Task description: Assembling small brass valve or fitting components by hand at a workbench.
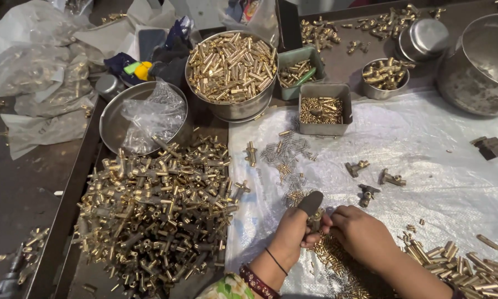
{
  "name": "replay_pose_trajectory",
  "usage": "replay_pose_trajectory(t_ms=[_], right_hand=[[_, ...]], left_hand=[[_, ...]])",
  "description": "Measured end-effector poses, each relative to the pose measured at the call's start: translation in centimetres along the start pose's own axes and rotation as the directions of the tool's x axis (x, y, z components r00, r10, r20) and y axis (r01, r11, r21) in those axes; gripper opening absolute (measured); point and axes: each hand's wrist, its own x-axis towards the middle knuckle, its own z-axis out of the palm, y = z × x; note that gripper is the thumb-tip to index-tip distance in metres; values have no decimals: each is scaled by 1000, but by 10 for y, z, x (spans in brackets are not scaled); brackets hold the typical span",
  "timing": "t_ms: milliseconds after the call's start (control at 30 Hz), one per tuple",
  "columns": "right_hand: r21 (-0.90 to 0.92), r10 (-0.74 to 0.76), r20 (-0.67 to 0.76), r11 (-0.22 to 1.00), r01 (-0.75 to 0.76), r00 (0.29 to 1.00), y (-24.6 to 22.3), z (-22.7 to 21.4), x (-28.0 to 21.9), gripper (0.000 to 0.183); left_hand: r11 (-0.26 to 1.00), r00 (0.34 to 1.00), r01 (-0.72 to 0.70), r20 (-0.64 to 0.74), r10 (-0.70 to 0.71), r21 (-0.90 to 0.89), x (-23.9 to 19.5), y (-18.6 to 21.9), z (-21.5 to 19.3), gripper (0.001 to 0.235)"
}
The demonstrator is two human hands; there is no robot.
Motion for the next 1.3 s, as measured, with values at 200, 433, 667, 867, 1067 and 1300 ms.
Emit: replay_pose_trajectory(t_ms=[200, 433, 667, 867, 1067, 1300], right_hand=[[13, 93, 11, 996, -94, 996, -5, -5, 1, 25], [536, 322, -35, 805, -254, 946, -1, -12, -13, 23], [460, 98, -388, 882, 101, 916, -24, -29, -28, 19], [269, 36, -462, 958, 101, 886, -36, -35, -31, 20], [243, 97, -394, 970, 2, 914, -38, -40, -36, 21], [638, 227, -37, 755, -152, 973, 16, -22, -29, 13]], left_hand=[[1000, 1000, -1, 5, 1, 16, 8, -10, -2, 47], [991, 998, 51, 53, -45, -120, 1, -7, 7, 58], [987, 999, 45, 14, -43, -152, 0, -14, 17, 48], [996, 997, -15, -74, 8, -86, 10, -31, 10, 30], [999, 995, 20, -100, -23, -36, 1, -20, 18, 32], [997, 995, 72, 67, -70, -38, -7, -22, 25, 44]])
